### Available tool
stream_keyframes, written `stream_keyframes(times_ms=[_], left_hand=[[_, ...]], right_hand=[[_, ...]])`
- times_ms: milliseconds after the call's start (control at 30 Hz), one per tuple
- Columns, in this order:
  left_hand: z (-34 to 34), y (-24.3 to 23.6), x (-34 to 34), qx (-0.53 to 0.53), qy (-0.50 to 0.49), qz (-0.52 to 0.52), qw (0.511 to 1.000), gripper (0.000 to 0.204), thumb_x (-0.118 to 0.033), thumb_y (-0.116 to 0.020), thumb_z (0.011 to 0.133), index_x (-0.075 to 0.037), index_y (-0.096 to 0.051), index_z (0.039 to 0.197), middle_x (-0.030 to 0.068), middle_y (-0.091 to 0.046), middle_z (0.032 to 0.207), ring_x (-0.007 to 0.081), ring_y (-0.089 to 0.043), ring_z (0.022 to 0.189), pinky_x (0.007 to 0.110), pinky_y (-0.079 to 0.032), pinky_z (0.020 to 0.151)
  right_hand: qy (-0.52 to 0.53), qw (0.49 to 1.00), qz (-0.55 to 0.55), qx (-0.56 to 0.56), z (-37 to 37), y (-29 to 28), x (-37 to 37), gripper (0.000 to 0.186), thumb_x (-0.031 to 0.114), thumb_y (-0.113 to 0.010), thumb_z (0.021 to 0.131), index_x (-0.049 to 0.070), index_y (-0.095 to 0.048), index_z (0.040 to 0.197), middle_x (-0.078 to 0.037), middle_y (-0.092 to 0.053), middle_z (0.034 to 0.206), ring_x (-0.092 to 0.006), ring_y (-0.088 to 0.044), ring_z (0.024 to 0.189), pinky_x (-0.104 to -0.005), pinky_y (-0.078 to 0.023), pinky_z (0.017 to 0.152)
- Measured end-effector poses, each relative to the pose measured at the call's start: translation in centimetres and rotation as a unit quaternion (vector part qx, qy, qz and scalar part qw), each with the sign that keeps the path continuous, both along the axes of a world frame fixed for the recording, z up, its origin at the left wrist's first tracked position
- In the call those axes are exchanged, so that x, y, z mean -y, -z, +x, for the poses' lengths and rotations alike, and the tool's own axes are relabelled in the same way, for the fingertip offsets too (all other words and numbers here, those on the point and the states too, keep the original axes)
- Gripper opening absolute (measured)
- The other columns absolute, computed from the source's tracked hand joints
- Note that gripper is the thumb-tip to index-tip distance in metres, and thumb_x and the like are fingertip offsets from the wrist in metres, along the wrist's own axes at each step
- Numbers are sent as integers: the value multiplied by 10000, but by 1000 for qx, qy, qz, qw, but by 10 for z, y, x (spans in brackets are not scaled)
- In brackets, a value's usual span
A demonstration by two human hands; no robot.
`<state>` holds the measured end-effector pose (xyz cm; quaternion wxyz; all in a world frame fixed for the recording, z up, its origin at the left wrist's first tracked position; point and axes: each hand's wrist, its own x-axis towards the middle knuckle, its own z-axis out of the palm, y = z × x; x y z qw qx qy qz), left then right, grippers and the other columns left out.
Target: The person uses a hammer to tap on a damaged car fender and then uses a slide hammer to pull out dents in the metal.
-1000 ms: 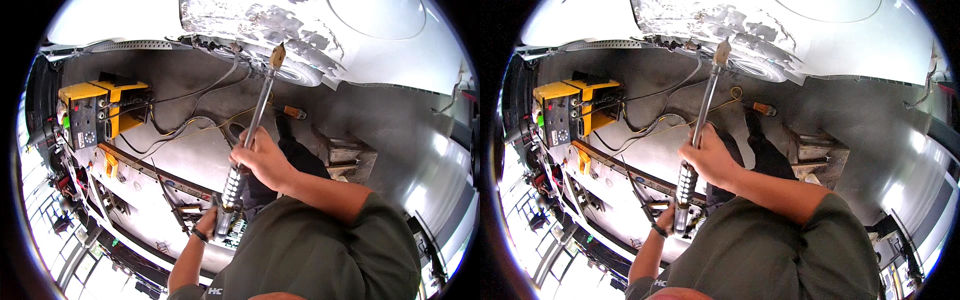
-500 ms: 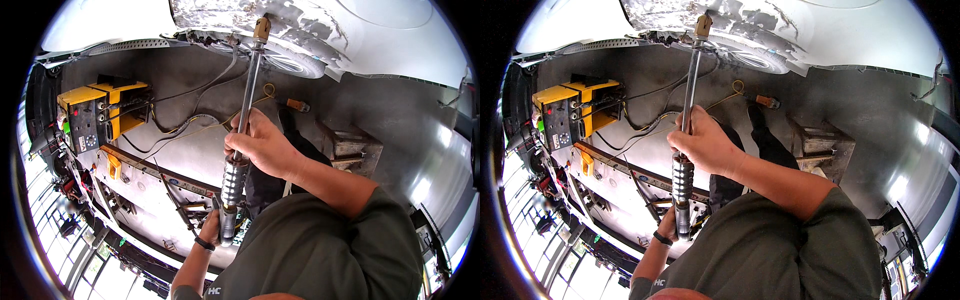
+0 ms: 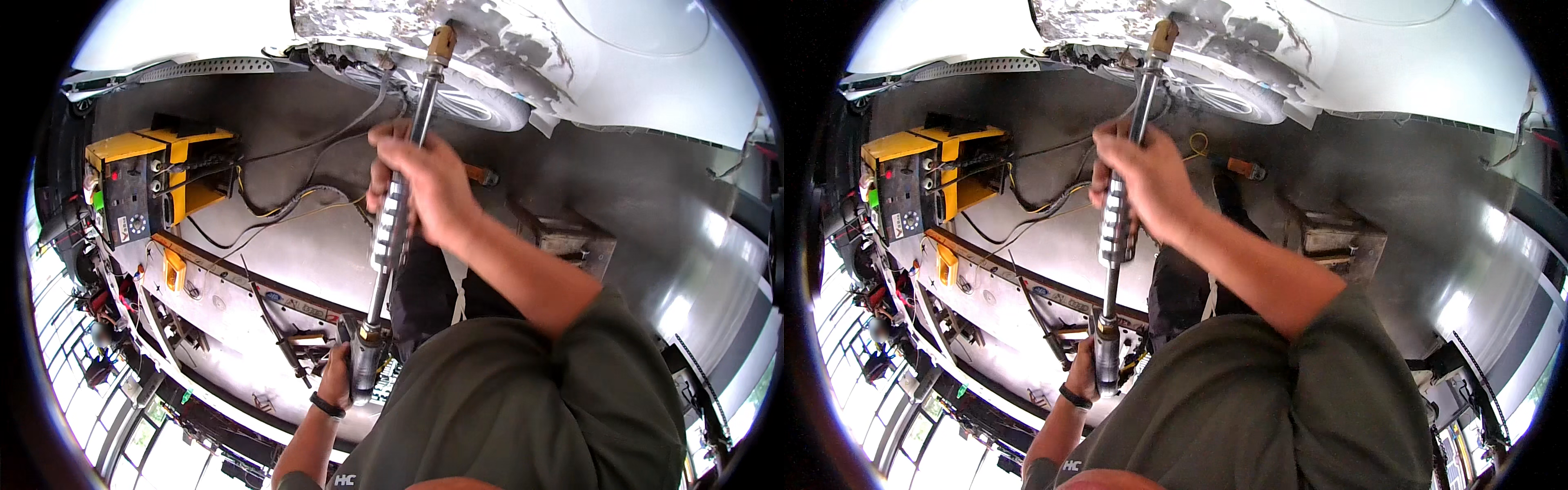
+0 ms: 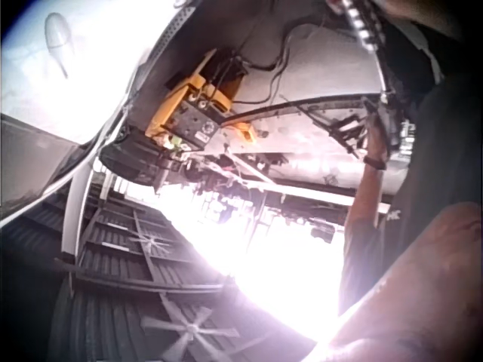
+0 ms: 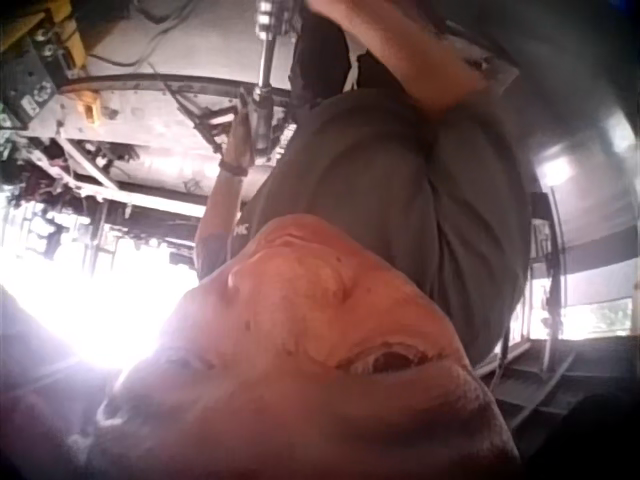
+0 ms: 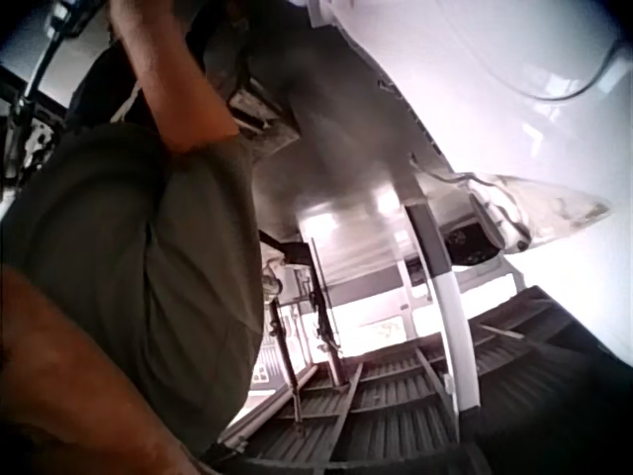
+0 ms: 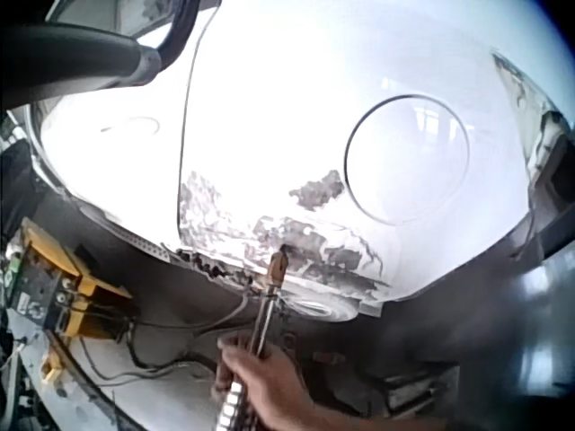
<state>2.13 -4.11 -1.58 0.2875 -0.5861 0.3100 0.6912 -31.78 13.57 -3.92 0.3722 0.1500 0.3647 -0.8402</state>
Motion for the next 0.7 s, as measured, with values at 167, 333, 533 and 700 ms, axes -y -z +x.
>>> stream_keyframes(times_ms=[167, 333, 533, 700], left_hand=[[2, 14, 0, -5, -32, 45, 998, 446, -398, -420, 1105, -41, -611, 1291, 109, -739, 1121, 218, -732, 971, 379, -598, 862], [36, 31, 2, -22, -92, -169, 981, 308, -350, -536, 1049, -71, -650, 1113, 65, -715, 988, 212, -708, 902, 382, -578, 843], [3, 19, -11, -92, -122, -476, 866, 291, -316, -611, 1024, -62, -611, 1166, 55, -648, 994, 199, -637, 953, 359, -528, 876], [-8, 35, 17, 34, 62, -22, 997, 395, -348, -503, 1078, -31, -659, 1254, 112, -687, 1133, 224, -678, 983, 373, -566, 864]], right_hand=[[-34, 997, -44, 44, 79, 0, 8, 193, 129, -660, 979, -12, -597, 1095, -68, -643, 867, -165, -666, 781, -350, -577, 782], [-82, 996, 40, 10, 61, 3, 1, 309, 138, -687, 957, -28, -565, 1188, -104, -684, 982, -172, -677, 889, -347, -562, 843], [-76, 996, 30, 20, 17, 0, -5, 454, 126, -686, 940, -31, -457, 1300, -139, -690, 1095, -194, -661, 1046, -356, -506, 976], [-121, 983, 132, -47, 53, 1, -16, 385, 101, -693, 939, -8, -442, 1210, -116, -639, 1008, -186, -676, 994, -345, -536, 859]])
